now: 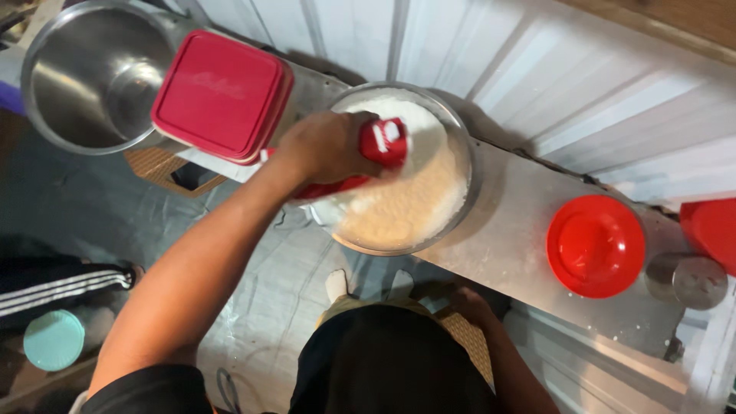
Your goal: The person uses a red handheld electric mixer to blend a white dough-like mixture in a large metal bowl. The person holds the bowl steady with the left hand while operating the mixer with the right hand throughout the clip.
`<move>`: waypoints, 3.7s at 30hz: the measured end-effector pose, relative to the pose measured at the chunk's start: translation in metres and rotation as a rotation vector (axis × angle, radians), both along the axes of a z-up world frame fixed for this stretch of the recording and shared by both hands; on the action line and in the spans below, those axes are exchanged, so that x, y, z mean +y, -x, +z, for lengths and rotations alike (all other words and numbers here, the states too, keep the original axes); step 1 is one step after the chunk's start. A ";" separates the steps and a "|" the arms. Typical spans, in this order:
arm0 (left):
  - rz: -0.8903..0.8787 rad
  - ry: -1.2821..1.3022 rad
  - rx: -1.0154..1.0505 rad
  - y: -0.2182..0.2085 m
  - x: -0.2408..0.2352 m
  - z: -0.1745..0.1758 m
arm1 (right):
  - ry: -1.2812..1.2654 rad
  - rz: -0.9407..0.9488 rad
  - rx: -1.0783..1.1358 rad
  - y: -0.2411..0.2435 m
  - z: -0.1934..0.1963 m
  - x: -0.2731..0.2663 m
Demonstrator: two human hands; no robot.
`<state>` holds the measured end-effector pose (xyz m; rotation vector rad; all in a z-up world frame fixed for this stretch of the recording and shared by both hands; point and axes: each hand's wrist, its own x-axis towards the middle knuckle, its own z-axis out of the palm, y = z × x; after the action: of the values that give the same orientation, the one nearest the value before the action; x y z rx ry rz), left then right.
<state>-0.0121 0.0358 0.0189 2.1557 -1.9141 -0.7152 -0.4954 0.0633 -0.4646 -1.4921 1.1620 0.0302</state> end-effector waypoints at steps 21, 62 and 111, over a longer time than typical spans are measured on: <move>-0.155 -0.104 0.118 -0.009 -0.004 -0.015 | 0.128 0.091 0.176 -0.034 0.016 0.033; -0.070 0.047 0.322 0.032 0.009 -0.033 | 0.237 0.247 0.397 -0.025 0.054 0.030; -0.059 0.079 0.271 0.013 0.032 -0.012 | 0.277 0.149 0.228 -0.026 0.058 0.037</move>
<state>-0.0250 0.0682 0.0067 1.8550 -1.8371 -0.8761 -0.4694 0.1001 -0.4068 -1.8564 1.2714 0.1498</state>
